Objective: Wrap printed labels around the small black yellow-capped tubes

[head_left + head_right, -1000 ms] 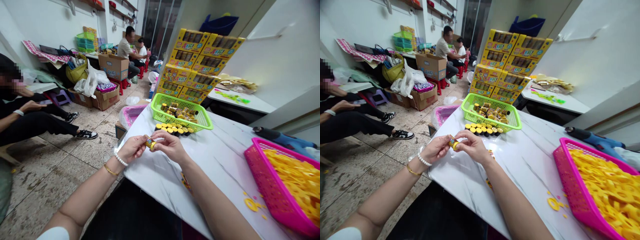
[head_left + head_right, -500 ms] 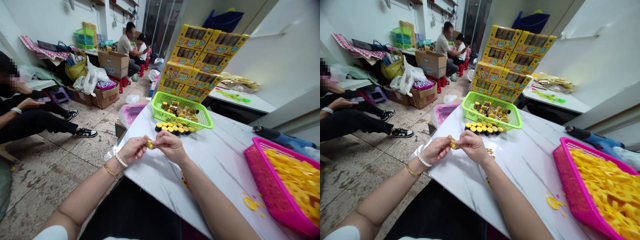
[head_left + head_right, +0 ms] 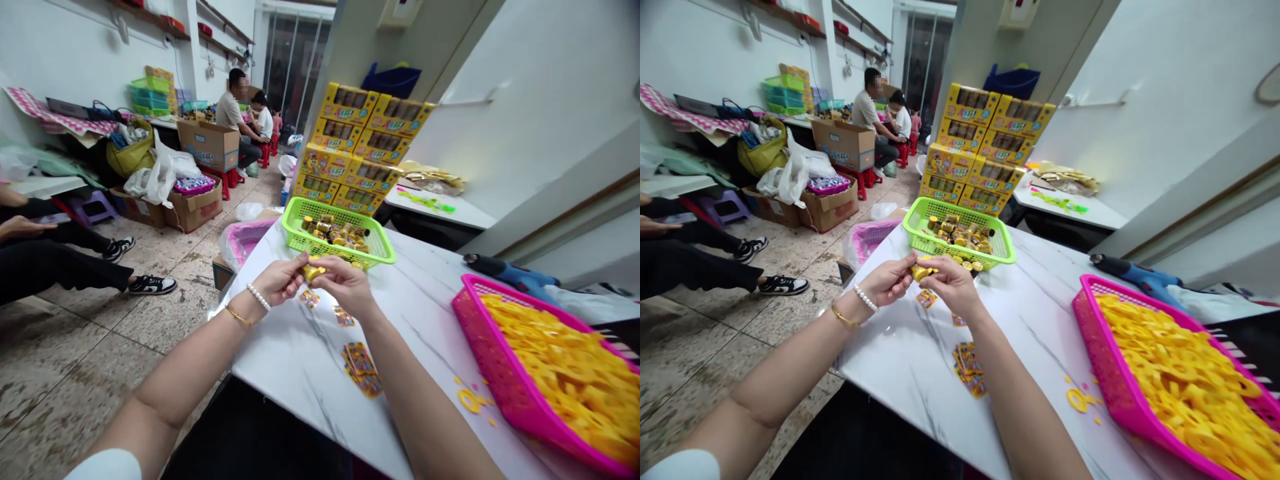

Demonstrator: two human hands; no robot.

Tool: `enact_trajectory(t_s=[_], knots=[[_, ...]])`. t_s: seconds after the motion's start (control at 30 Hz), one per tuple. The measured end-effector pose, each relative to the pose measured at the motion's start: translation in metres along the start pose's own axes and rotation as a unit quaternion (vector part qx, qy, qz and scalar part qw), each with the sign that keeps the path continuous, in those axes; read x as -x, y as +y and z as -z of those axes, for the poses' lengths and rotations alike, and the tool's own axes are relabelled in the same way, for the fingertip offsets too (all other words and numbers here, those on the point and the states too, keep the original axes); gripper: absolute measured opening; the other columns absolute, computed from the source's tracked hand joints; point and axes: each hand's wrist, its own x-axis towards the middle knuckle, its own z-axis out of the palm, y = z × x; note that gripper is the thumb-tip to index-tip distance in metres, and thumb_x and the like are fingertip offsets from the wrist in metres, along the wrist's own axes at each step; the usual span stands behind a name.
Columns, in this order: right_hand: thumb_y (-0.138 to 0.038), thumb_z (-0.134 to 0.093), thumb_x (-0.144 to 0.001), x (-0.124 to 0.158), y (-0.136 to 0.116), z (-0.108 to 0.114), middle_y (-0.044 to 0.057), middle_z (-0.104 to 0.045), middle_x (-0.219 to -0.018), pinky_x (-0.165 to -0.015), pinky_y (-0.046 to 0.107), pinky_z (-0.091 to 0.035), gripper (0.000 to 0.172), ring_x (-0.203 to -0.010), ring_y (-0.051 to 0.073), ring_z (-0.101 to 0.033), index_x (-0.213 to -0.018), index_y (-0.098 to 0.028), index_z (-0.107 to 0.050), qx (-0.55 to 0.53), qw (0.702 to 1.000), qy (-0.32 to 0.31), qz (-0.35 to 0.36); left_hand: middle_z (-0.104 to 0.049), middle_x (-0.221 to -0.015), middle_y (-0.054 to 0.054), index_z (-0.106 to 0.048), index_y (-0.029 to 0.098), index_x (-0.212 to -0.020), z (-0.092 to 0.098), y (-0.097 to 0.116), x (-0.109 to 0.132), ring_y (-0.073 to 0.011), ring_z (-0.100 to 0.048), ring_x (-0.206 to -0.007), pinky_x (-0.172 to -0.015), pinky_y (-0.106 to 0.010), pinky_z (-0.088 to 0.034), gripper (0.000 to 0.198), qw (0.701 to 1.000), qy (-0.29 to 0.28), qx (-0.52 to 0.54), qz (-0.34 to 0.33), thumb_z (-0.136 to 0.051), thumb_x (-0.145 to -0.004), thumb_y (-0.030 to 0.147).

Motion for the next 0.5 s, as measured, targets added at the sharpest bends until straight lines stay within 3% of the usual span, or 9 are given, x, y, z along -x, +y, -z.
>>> enact_trajectory(t_s=[0.17,0.37,0.43,0.5], knots=[[-0.035,-0.084,-0.072,0.005,0.026,-0.006,0.004,-0.064,-0.102,-0.066,0.028,-0.062,0.030,-0.078,0.014,-0.067,-0.097,-0.023,-0.074,-0.007,0.999,-0.021,-0.042,-0.052,-0.046,0.006,-0.059,0.013,-0.075,0.019,-0.029,-0.015,-0.0017,-0.036,-0.031,-0.031,-0.013,-0.021,0.040,0.999,-0.006,0.050,-0.009,-0.079,-0.080,0.048],[-0.030,-0.081,-0.072,0.000,0.009,-0.012,0.004,-0.065,-0.101,-0.069,0.026,-0.060,0.026,-0.080,0.014,-0.068,-0.093,-0.021,-0.068,0.032,0.998,-0.029,-0.044,-0.058,-0.053,0.002,-0.063,0.012,-0.083,0.030,-0.032,-0.016,-0.0039,-0.045,-0.037,-0.035,-0.013,-0.030,0.033,0.993,-0.086,0.072,-0.025,-0.081,-0.080,0.040],[-0.033,-0.080,-0.074,-0.018,0.001,-0.002,0.004,-0.066,-0.100,-0.070,0.029,-0.060,0.028,-0.078,0.015,-0.069,-0.096,-0.020,-0.068,0.076,0.996,0.016,-0.045,-0.061,-0.056,0.001,-0.062,0.012,-0.086,0.030,-0.029,-0.016,-0.0049,-0.047,-0.038,-0.036,-0.014,-0.032,0.029,0.994,-0.051,0.089,-0.030,-0.076,-0.084,0.038],[-0.033,-0.078,-0.075,-0.039,-0.006,0.013,0.006,-0.067,-0.106,-0.072,0.032,-0.060,0.034,-0.076,0.016,-0.070,-0.104,-0.019,-0.069,0.158,0.984,0.080,-0.019,-0.060,-0.055,0.001,-0.061,0.013,-0.084,0.030,-0.027,-0.016,-0.0051,-0.046,-0.037,-0.036,-0.015,-0.029,0.025,0.995,0.019,0.092,-0.029,-0.072,-0.088,0.035]])
